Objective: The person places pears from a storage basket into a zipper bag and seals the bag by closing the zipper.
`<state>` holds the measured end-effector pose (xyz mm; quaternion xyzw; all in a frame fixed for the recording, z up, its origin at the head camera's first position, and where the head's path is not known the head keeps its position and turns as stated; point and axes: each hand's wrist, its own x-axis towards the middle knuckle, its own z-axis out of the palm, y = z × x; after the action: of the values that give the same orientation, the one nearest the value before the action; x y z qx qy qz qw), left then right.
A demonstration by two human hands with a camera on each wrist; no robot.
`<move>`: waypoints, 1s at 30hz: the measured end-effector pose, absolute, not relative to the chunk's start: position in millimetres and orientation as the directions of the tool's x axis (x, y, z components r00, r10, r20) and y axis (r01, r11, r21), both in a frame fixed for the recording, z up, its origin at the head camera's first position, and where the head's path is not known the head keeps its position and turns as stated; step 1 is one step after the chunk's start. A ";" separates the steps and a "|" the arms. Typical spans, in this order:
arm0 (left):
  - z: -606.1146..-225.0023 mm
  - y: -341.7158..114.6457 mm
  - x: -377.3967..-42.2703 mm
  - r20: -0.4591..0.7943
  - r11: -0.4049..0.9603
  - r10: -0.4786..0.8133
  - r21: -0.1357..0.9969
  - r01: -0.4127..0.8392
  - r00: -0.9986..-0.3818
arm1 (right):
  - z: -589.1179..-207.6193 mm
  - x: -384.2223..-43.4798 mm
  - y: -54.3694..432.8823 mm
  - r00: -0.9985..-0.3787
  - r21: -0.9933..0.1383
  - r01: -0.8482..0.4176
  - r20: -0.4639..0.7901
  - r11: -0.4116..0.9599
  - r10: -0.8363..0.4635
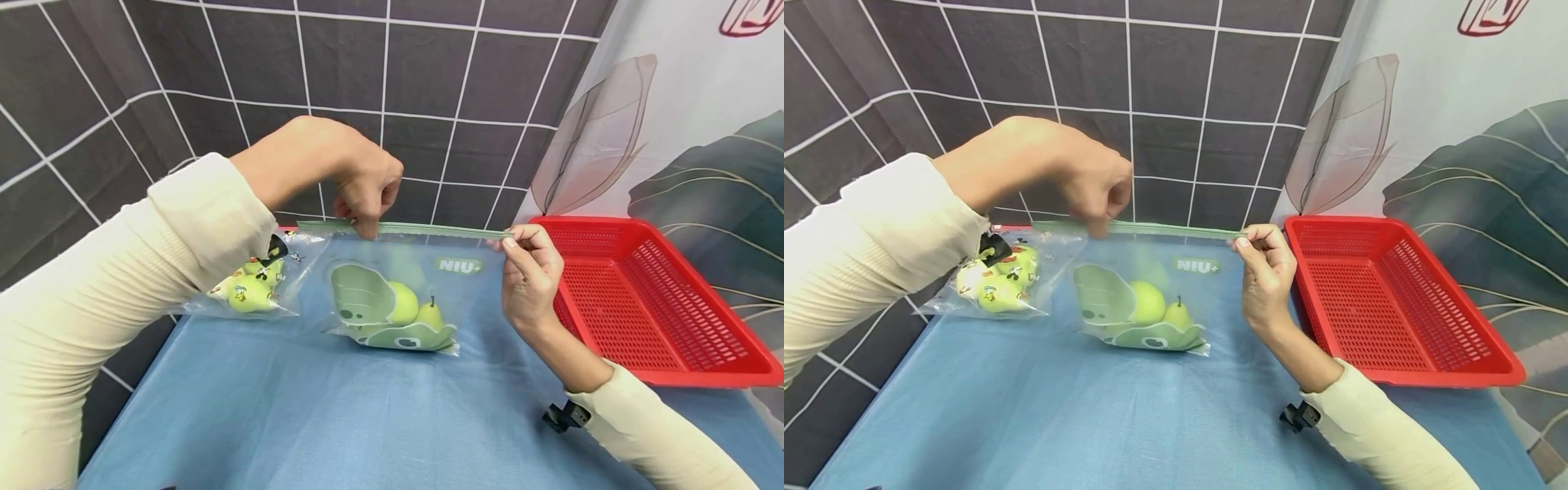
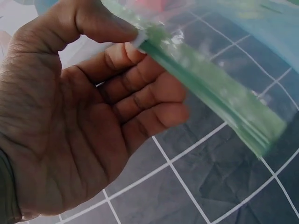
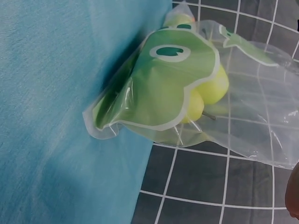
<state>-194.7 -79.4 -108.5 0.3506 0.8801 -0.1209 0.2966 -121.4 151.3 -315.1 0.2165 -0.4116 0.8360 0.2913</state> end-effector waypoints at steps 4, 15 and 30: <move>-107.6 -89.1 -194.4 -0.641 0.755 0.519 0.033 0.655 -0.566 | -314.7 -120.1 152.3 -0.732 -0.560 -0.670 0.609 -0.488 0.306; -105.2 -117.5 -201.1 -0.780 0.889 0.343 0.091 0.449 -0.523 | -309.2 -112.6 155.9 -0.717 -0.545 -0.680 0.636 -0.490 0.286; -123.4 -134.3 -227.7 -0.549 0.825 0.454 -0.036 0.563 -0.701 | -309.3 -131.5 171.7 -0.793 -0.827 -0.563 0.535 -0.013 0.292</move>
<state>-227.7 -134.3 -123.4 0.2776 0.9167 -0.1012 0.2690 -131.5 171.7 -309.3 0.1069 -0.6337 0.7035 0.3036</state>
